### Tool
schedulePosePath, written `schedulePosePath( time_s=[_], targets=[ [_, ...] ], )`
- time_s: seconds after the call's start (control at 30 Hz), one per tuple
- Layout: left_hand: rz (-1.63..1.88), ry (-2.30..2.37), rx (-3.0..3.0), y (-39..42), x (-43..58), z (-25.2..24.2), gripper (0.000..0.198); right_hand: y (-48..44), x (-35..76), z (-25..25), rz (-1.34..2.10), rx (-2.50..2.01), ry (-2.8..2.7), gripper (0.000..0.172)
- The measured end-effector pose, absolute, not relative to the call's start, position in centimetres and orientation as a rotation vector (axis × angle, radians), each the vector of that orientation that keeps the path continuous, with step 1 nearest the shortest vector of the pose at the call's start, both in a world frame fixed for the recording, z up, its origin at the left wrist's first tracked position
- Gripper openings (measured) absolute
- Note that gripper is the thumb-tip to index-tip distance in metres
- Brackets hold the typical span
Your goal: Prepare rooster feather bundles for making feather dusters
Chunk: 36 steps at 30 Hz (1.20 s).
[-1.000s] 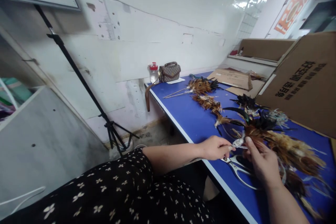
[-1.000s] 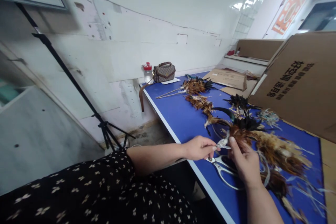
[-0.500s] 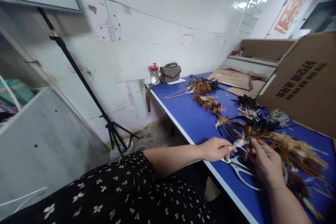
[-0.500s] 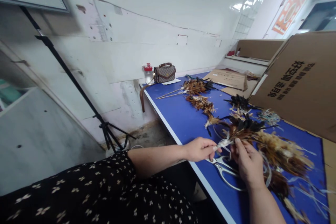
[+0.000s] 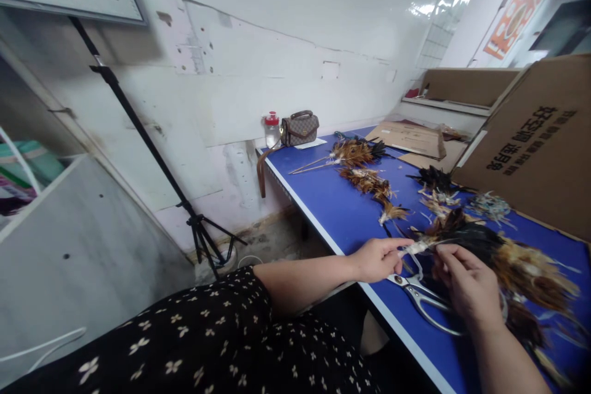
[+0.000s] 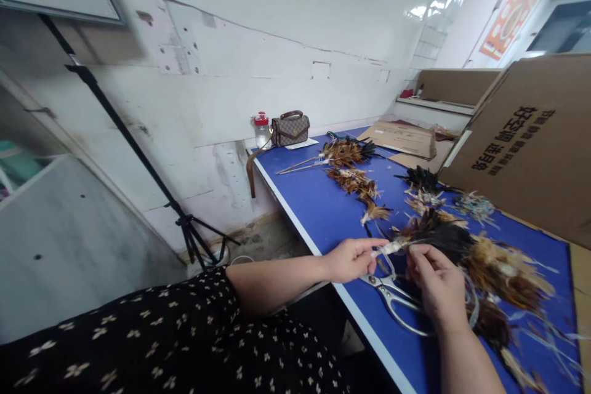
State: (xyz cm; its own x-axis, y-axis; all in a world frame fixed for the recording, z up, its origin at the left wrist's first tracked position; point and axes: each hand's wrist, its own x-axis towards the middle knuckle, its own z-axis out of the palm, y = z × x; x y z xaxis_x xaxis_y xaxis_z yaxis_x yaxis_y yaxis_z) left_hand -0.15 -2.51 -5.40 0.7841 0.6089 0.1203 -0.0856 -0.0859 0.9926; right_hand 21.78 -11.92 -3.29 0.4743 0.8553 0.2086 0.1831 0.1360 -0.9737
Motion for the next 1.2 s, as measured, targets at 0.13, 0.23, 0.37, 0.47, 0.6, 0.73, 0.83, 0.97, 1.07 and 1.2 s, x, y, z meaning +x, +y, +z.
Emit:
schedulePosePath(
  time_s=[0.13, 0.23, 0.37, 0.47, 0.6, 0.73, 0.83, 0.97, 1.07, 1.2],
  targets=[
    [0.645, 0.433, 1.561, -2.8, -0.1, -5.5, 0.061, -11.9, 21.7, -3.1, 0.633, -1.405, -1.042, 0.054],
    [0.691, 0.451, 1.565, -3.0, -0.1, -5.5, 0.065, -12.0, 21.3, -2.7, 0.658, -1.426, -1.109, 0.055],
    [0.743, 0.464, 1.577, -3.4, -0.2, -5.4, 0.068, -12.2, 20.8, -2.3, 0.699, -1.457, -1.191, 0.062],
    [0.763, 0.457, 1.581, -3.5, -0.2, -5.5, 0.069, -12.3, 20.8, -2.2, 0.696, -1.467, -1.21, 0.065],
    [0.766, 0.461, 1.58, -3.6, -0.1, -5.5, 0.072, -12.3, 20.8, -2.4, 0.682, -1.474, -1.21, 0.067],
    [0.775, 0.478, 1.558, -3.1, -0.3, -4.7, 0.074, -12.4, 20.9, -2.7, 0.698, -1.473, -1.19, 0.063],
    [0.847, 0.497, 1.635, -1.5, -0.8, -3.3, 0.072, -12.5, 21.1, -2.9, 0.681, -1.48, -1.153, 0.054],
    [1.025, 0.624, 1.87, 2.8, -2.1, -0.7, 0.065, -12.7, 21.8, -3.3, 0.565, -1.483, -1.026, 0.044],
    [1.104, 0.78, 1.965, 6.7, -3.9, 1.2, 0.06, -12.8, 22.4, -3.2, 0.464, -1.491, -0.951, 0.044],
    [1.142, 1.061, 2.105, 11.1, -7.1, 2.9, 0.056, -12.9, 22.6, -2.7, 0.384, -1.54, -0.918, 0.062]
  ],
)
